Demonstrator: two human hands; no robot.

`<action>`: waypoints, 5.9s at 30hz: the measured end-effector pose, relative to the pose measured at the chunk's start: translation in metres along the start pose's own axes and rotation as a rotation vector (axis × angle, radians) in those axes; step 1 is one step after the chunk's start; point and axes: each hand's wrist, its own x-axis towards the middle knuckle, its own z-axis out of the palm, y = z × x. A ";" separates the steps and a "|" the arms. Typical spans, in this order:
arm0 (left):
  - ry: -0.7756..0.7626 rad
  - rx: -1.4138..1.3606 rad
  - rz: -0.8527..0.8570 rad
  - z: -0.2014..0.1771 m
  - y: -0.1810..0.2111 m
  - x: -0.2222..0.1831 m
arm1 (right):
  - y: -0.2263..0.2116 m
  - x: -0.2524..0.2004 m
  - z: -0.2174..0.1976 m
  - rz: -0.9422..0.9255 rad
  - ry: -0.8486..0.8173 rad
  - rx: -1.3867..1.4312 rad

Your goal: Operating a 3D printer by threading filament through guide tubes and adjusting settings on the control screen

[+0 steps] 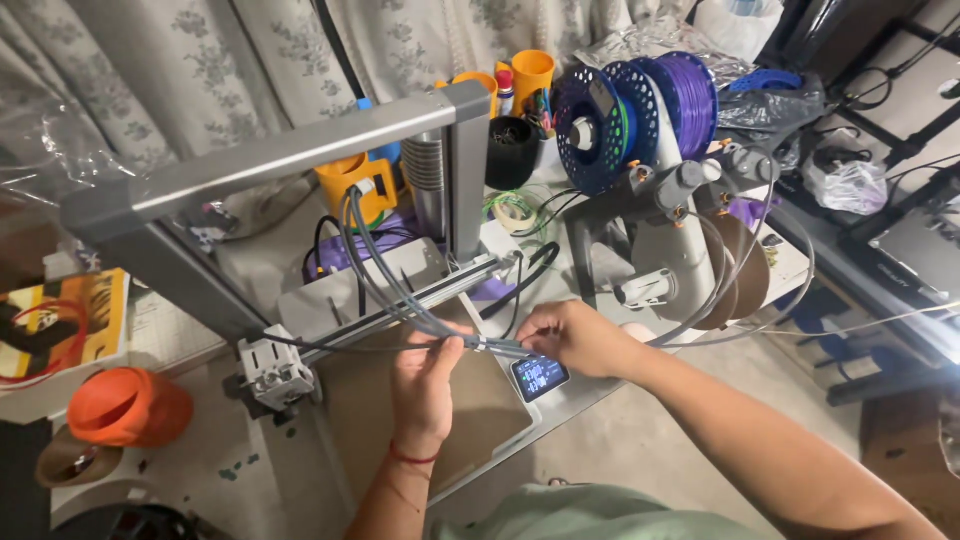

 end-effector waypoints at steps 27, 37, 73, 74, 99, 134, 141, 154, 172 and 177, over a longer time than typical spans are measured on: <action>-0.626 1.326 0.331 0.050 0.021 0.029 | 0.008 -0.023 0.013 -0.552 0.449 -0.656; -0.536 1.301 0.319 0.045 0.007 0.027 | 0.006 -0.047 -0.020 -0.493 0.436 -0.781; -0.671 0.958 0.295 0.100 0.010 0.020 | 0.008 -0.103 -0.093 -0.400 0.501 -0.718; -0.667 0.900 0.319 0.102 0.007 0.021 | 0.008 -0.103 -0.093 -0.387 0.489 -0.703; -0.663 0.483 0.418 0.145 -0.015 0.017 | 0.028 -0.099 -0.096 -0.633 0.299 -0.863; -0.312 0.329 0.285 0.134 -0.066 -0.009 | 0.096 0.143 -0.231 0.654 0.195 -0.334; -0.320 0.348 0.256 0.130 -0.069 -0.006 | 0.115 0.151 -0.239 0.417 0.398 -0.497; -0.331 0.245 0.230 0.132 -0.077 -0.009 | 0.084 0.163 -0.266 0.351 0.451 -0.055; -0.349 0.307 0.295 0.133 -0.058 -0.015 | 0.126 0.155 -0.246 0.376 0.488 -0.551; -0.328 0.356 0.249 0.133 -0.059 -0.018 | 0.064 0.134 -0.262 0.485 0.660 -0.404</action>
